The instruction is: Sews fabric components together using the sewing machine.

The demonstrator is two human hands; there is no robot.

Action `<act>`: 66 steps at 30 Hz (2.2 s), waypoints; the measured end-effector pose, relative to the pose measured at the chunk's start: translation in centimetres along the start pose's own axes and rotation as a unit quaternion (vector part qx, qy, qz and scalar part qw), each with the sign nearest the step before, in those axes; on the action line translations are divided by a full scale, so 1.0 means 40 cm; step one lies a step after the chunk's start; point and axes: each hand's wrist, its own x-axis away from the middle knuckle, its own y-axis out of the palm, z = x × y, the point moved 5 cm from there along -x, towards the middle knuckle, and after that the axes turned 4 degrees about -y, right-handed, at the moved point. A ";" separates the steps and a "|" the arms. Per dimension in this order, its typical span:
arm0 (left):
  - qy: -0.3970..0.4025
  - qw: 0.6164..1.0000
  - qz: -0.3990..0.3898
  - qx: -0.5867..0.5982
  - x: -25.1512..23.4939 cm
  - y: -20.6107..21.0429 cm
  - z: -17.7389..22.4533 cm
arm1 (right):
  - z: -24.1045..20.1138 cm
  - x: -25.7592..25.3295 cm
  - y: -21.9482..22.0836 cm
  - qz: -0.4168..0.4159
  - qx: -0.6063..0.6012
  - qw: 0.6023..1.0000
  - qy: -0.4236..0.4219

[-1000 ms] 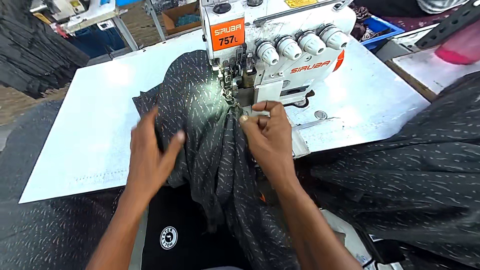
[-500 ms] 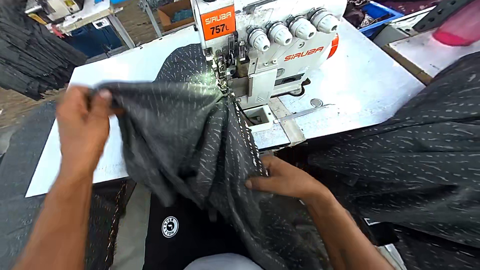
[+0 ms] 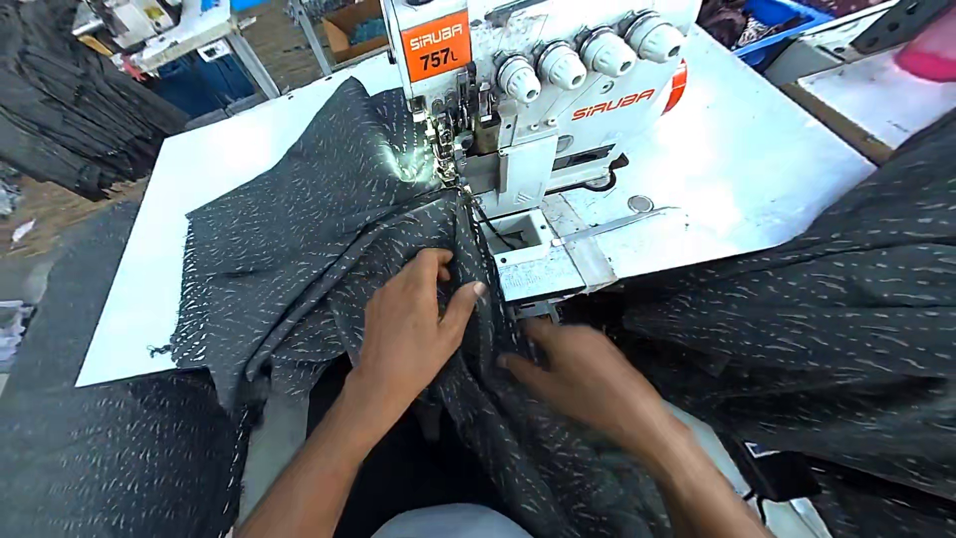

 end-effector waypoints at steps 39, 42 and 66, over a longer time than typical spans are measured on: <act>0.145 0.979 0.145 -0.016 -0.203 -0.123 0.021 | -0.059 -0.244 -0.087 0.084 -0.522 0.846 -0.067; 0.134 0.983 0.121 -0.029 -0.214 -0.119 0.016 | -0.050 -0.237 -0.077 0.103 -0.484 0.868 -0.049; 0.184 0.970 0.151 -0.055 -0.223 -0.096 0.021 | -0.022 -0.221 -0.080 0.220 -0.585 0.780 -0.039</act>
